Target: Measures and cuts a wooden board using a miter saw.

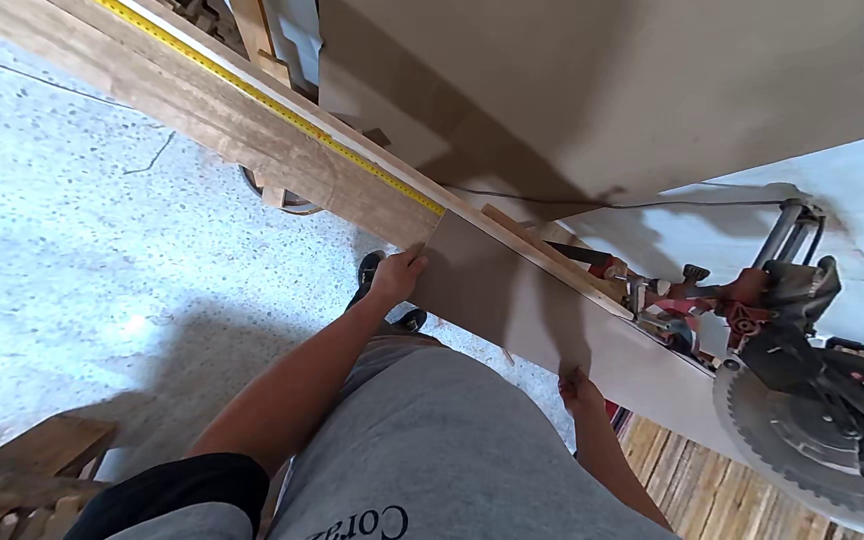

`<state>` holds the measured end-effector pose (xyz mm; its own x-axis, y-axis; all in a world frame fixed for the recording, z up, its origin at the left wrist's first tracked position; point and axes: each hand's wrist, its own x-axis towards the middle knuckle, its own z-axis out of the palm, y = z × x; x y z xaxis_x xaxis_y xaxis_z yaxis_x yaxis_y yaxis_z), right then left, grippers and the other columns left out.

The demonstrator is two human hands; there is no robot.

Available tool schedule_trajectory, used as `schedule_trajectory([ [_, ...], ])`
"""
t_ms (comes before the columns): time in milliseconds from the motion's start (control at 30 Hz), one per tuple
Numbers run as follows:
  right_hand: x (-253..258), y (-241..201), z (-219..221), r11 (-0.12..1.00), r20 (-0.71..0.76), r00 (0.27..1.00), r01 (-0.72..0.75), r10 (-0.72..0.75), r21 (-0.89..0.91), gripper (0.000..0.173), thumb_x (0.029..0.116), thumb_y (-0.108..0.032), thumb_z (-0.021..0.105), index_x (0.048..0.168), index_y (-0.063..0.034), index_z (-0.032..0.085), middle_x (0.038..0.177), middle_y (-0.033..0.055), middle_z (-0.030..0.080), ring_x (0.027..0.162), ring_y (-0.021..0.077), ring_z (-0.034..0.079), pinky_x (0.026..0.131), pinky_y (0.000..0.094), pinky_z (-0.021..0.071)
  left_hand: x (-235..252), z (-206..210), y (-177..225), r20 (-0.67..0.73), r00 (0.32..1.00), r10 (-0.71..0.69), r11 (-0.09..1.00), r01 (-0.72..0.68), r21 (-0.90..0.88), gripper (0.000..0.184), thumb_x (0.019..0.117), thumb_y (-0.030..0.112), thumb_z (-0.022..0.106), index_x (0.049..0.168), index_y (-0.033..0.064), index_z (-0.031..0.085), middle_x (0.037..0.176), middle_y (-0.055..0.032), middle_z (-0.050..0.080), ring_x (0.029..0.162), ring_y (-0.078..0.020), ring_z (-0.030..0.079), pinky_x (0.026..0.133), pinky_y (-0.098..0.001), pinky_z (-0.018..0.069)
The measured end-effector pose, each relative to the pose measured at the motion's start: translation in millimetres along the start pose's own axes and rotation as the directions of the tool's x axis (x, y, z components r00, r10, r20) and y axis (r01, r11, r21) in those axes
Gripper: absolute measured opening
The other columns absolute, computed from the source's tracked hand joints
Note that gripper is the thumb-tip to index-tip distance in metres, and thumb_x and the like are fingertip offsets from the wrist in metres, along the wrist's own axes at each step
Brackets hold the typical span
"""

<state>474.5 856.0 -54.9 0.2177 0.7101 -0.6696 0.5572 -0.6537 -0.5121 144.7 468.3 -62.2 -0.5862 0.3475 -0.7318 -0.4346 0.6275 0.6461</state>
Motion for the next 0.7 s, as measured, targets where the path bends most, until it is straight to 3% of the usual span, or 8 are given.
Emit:
schedule_trajectory([
  [100, 0.3, 0.3, -0.1, 1.0, 0.006, 1.0, -0.001, 0.001, 0.006, 0.034, 0.1078, -0.038, 0.05, 0.118, -0.0053, 0.054, 0.084, 0.0085, 0.059, 0.062, 0.0143, 0.058, 0.055, 0.0289, 0.0523, 0.2, -0.6, -0.4, 0.003, 1.0, -0.001, 1.0, 0.001, 0.002, 0.047, 0.1094, 0.043, 0.046, 0.111, 0.0029, 0.071, 0.104, -0.0219, 0.071, 0.104, -0.0391, 0.068, 0.094, -0.0646, 0.0497],
  [333, -0.3, -0.3, 1.3, 1.0, -0.003, 1.0, -0.009, 0.009, 0.002, 0.036, 0.1077, -0.039, 0.05, 0.119, -0.0055, 0.054, 0.084, 0.0086, 0.059, 0.062, 0.0142, 0.058, 0.055, 0.0284, 0.0523, 2.6, 0.0, -4.5, 0.004, 1.0, 0.018, 1.0, -0.018, -0.008, 0.048, 0.1096, 0.044, 0.045, 0.118, 0.0045, 0.071, 0.108, -0.0216, 0.071, 0.107, -0.0387, 0.068, 0.097, -0.0648, 0.0488],
  [700, -3.6, -1.7, 2.9, 1.0, -0.002, 1.0, -0.004, 0.004, -0.008, 0.036, 0.1076, -0.039, 0.05, 0.121, -0.0054, 0.053, 0.085, 0.0084, 0.059, 0.063, 0.0138, 0.058, 0.057, 0.0291, 0.053, 1.5, -1.5, -4.2, 0.009, 1.0, 0.024, 0.999, -0.024, -0.043, 0.047, 0.1096, 0.043, 0.046, 0.117, 0.0042, 0.071, 0.107, -0.022, 0.071, 0.105, -0.039, 0.068, 0.095, -0.0655, 0.0491],
])
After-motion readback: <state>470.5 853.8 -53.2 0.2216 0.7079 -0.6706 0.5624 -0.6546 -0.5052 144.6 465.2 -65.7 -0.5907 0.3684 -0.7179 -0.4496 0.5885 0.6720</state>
